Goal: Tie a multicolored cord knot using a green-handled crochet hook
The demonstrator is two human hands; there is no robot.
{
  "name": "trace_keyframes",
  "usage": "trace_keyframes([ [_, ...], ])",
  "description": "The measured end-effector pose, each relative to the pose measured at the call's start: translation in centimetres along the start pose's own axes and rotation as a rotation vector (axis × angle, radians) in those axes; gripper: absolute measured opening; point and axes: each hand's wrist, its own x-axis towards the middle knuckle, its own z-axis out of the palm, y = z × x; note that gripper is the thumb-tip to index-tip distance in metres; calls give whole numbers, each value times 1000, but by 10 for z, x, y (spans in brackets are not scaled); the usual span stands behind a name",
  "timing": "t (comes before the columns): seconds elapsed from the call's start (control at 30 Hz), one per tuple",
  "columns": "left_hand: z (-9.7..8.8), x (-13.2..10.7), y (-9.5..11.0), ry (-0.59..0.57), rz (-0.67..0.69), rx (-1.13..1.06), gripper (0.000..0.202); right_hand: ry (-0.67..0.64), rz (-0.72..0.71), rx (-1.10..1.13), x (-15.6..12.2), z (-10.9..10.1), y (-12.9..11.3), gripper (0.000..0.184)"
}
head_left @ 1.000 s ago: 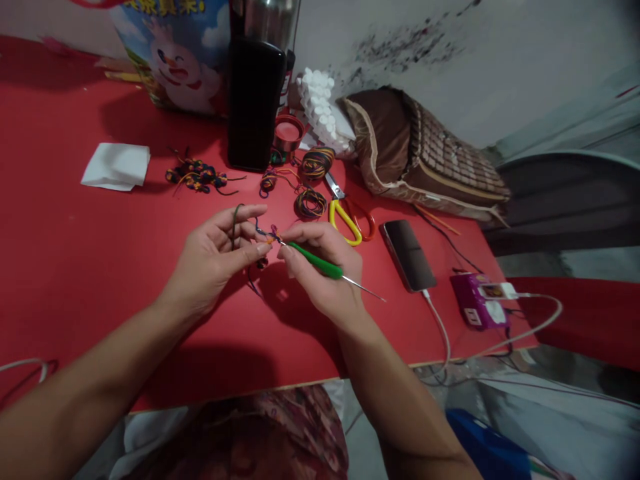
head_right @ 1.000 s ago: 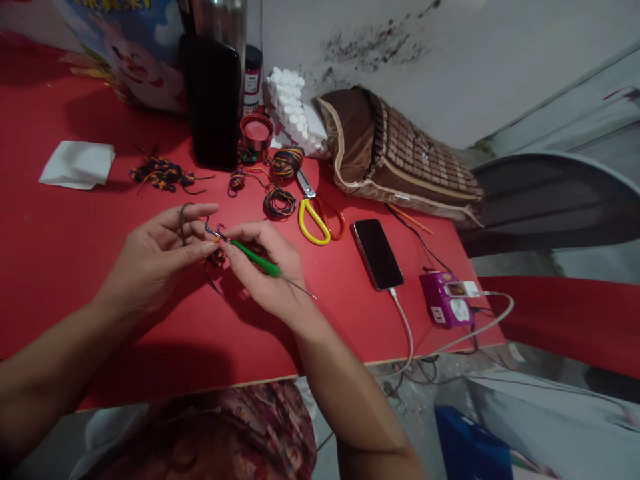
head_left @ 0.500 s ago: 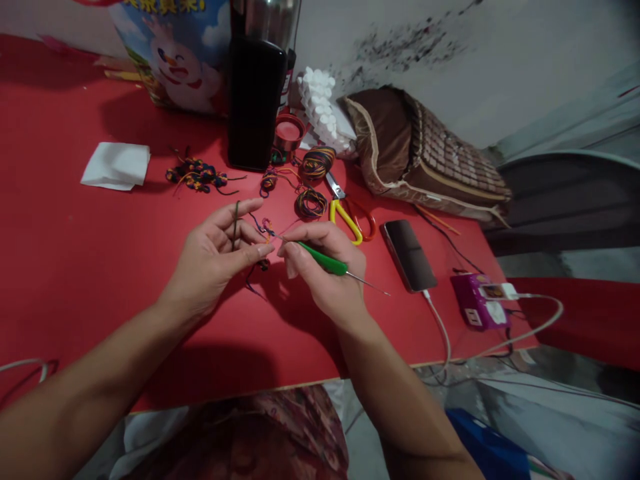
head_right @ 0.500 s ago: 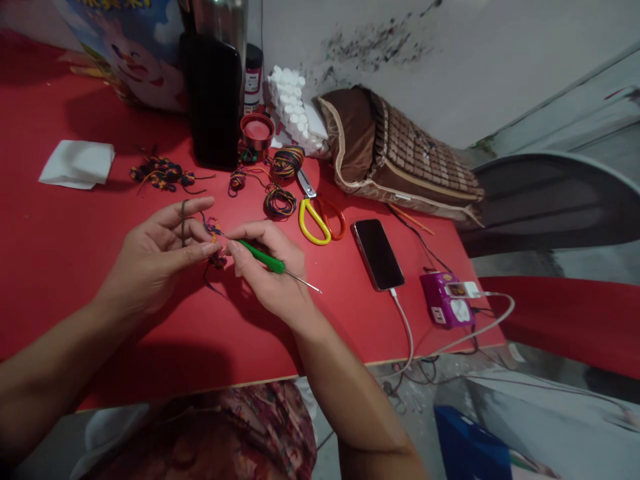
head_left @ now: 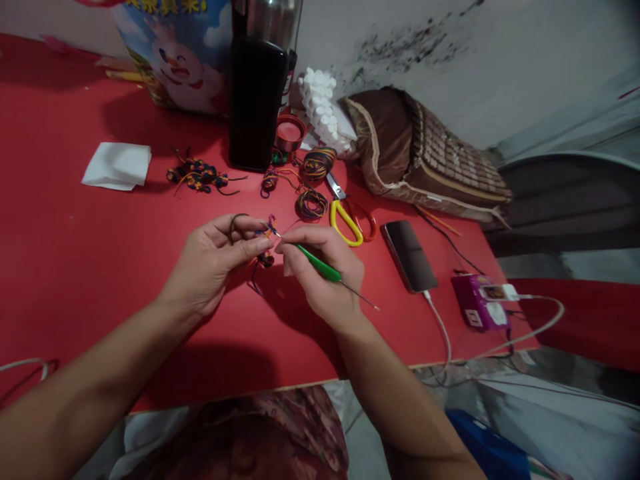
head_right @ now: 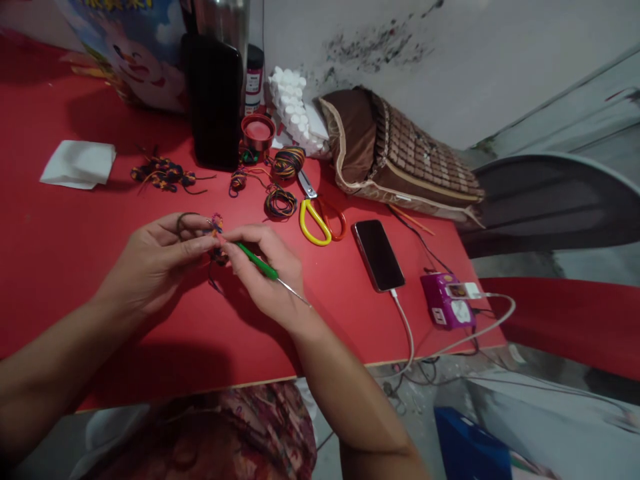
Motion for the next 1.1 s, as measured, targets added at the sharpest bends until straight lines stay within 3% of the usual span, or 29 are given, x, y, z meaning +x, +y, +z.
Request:
trace_keyframes([
  [0.33,2,-6,-2,119,204,274,16,6,72,122,-2,-2,-2,10],
  [0.5,3,-7,0,131,241,345,10,10,96,170,1,-1,-4,9],
  [0.8,3,-6,2,115,292,381,8,35,111,251,7,-2,-4,10],
  [1.1,-1,-6,-6,64,282,292,8,20,2,209,5,-1,2,2],
])
